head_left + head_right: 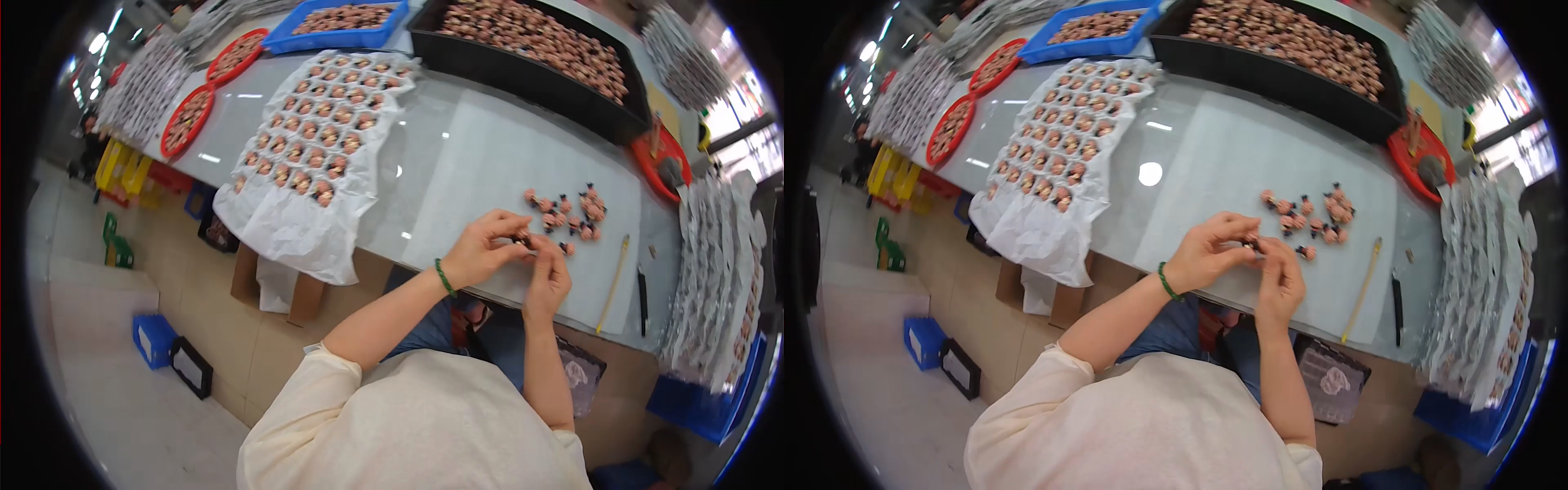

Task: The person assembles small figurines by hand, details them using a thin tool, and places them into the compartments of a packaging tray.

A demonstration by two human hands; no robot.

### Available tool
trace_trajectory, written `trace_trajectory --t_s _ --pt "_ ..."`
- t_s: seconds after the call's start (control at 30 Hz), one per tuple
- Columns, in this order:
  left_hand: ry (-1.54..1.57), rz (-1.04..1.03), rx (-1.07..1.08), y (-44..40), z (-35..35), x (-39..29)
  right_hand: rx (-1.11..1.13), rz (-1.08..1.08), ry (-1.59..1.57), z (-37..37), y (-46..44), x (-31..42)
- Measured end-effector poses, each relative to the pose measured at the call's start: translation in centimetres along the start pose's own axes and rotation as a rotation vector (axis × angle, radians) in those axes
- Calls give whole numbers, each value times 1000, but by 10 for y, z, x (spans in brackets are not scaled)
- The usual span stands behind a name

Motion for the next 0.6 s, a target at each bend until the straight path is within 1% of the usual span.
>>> trace_trajectory --t_s 0.07,0.1,0.13,0.17,0.2,0.27,0.33,0.37,0.4,0.47,0.5,0.6 --pt "-36 23 -18 6 6 -17 -53 -43 -93 -1 0 -6" --pt "-63 18 -68 11 18 -31 -44 -56 -63 -2 0 -4" --pt "-117 -40 -120 17 29 -49 -38 -67 -32 -1 -1 -1" --pt "-169 -94 -165 23 39 -65 -1 -74 -58 -2 -1 -3" --pt "-219 -146 -202 30 51 -77 -15 -57 -71 -1 -1 -4" --pt "-519 -207 -421 47 97 -100 -18 -45 -93 -1 0 -6" --pt "-551 -237 -689 67 154 -110 -17 -40 -103 1 1 -6" --pt "-697 -242 -799 78 185 -114 -24 -37 -104 1 1 -7" --pt "-877 -180 -912 92 211 -119 -25 -39 -107 0 1 -7" --pt "-1072 -84 -1085 114 253 -121 -27 -33 -109 -2 1 -6" --pt "-1070 -84 -1078 120 266 -116 -30 -29 -107 -2 1 -6" --pt "-1276 20 -1059 126 285 -109 -24 -27 -80 -2 1 -4"
Point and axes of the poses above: each hand's wrist, its own y-axis away from the middle knuckle, its own z-axis out of the back of the hand, x = y × z, the point moved 2 cm from there along -y, towards the middle knuckle, and after that the axes turned 3 degrees about -y, right-handed, at the moved point
